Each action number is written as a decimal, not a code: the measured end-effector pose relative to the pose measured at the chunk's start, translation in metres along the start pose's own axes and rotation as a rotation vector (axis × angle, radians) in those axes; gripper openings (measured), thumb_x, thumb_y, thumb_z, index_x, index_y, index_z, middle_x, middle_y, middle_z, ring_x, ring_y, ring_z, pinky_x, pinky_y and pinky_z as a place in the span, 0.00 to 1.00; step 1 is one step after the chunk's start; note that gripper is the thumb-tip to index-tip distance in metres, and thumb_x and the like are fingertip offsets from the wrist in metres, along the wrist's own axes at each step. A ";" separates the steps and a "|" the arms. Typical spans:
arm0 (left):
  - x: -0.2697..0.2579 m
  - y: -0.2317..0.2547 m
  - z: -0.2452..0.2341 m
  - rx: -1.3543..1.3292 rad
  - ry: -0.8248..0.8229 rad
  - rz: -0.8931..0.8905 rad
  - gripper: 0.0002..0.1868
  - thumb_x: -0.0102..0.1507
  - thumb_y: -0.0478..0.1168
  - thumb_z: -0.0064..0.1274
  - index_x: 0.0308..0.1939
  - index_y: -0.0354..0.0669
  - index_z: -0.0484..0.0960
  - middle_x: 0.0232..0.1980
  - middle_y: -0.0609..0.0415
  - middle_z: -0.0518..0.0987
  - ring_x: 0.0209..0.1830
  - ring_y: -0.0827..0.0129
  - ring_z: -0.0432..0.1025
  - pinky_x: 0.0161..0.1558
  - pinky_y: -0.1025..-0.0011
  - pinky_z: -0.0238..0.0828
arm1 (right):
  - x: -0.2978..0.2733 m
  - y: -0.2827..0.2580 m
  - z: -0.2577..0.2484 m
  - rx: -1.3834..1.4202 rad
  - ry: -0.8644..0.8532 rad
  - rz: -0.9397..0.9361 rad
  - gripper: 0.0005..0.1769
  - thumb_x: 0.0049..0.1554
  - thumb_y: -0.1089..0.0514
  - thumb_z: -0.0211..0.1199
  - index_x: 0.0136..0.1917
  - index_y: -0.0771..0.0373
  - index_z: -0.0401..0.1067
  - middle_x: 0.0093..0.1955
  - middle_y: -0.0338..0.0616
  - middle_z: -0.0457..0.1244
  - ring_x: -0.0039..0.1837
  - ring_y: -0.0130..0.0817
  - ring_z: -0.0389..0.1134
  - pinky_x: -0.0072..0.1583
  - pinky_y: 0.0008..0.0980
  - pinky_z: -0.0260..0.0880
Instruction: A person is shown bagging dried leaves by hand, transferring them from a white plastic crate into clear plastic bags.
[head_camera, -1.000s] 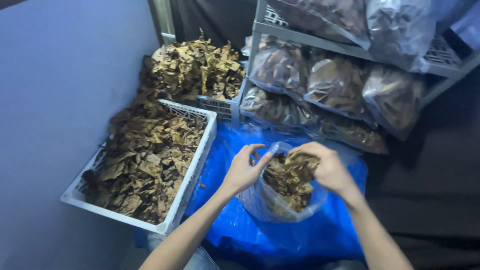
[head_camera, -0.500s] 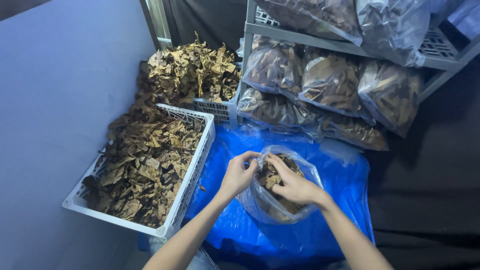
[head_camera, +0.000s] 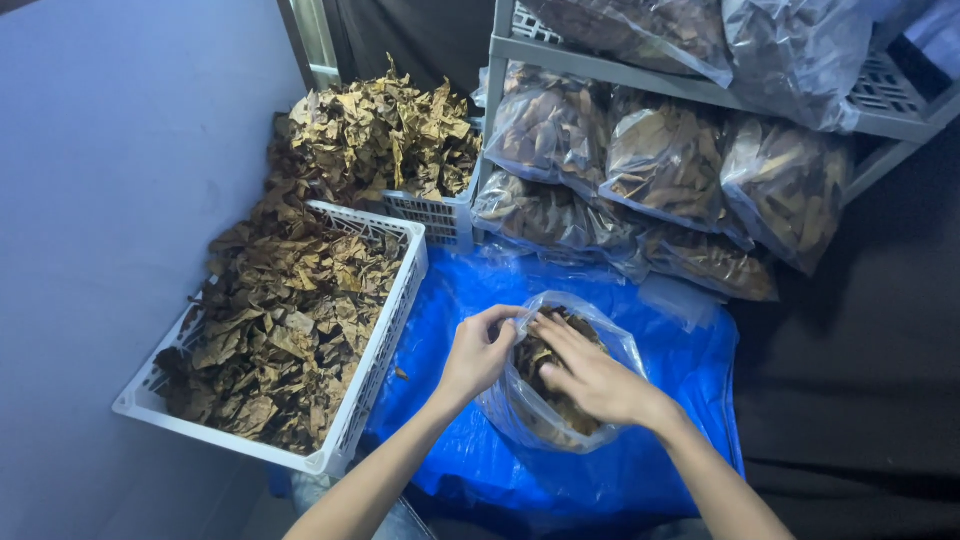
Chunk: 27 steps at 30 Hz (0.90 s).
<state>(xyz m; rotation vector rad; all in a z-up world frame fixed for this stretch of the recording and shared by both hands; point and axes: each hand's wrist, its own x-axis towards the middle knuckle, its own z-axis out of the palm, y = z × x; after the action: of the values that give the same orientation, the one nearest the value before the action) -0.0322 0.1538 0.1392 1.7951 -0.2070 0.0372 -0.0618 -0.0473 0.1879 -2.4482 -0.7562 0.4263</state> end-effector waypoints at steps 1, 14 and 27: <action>-0.002 0.002 0.002 -0.001 0.000 -0.004 0.18 0.65 0.38 0.46 0.54 0.47 0.88 0.27 0.52 0.81 0.30 0.68 0.73 0.38 0.65 0.74 | 0.006 0.005 0.006 0.002 -0.004 0.001 0.32 0.67 0.52 0.44 0.79 0.70 0.51 0.86 0.59 0.40 0.85 0.61 0.35 0.80 0.60 0.38; 0.003 -0.021 0.012 -0.748 0.048 -0.138 0.21 0.66 0.33 0.42 0.61 0.29 0.79 0.24 0.61 0.69 0.19 0.83 0.61 0.18 0.84 0.59 | 0.065 0.046 0.056 -0.736 -0.209 -0.193 0.41 0.59 0.35 0.54 0.68 0.73 0.64 0.82 0.60 0.47 0.86 0.57 0.34 0.80 0.60 0.30; -0.010 0.011 -0.009 0.070 0.033 0.065 0.18 0.69 0.39 0.47 0.62 0.42 0.79 0.27 0.50 0.80 0.21 0.66 0.71 0.24 0.72 0.66 | 0.069 0.019 0.059 -0.825 -0.387 0.031 0.33 0.67 0.43 0.42 0.79 0.59 0.46 0.84 0.48 0.40 0.86 0.48 0.32 0.79 0.65 0.27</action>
<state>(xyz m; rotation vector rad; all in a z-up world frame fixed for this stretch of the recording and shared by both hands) -0.0426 0.1611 0.1508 1.8558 -0.2430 0.1212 -0.0251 0.0038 0.1196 -3.1822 -1.2464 0.7244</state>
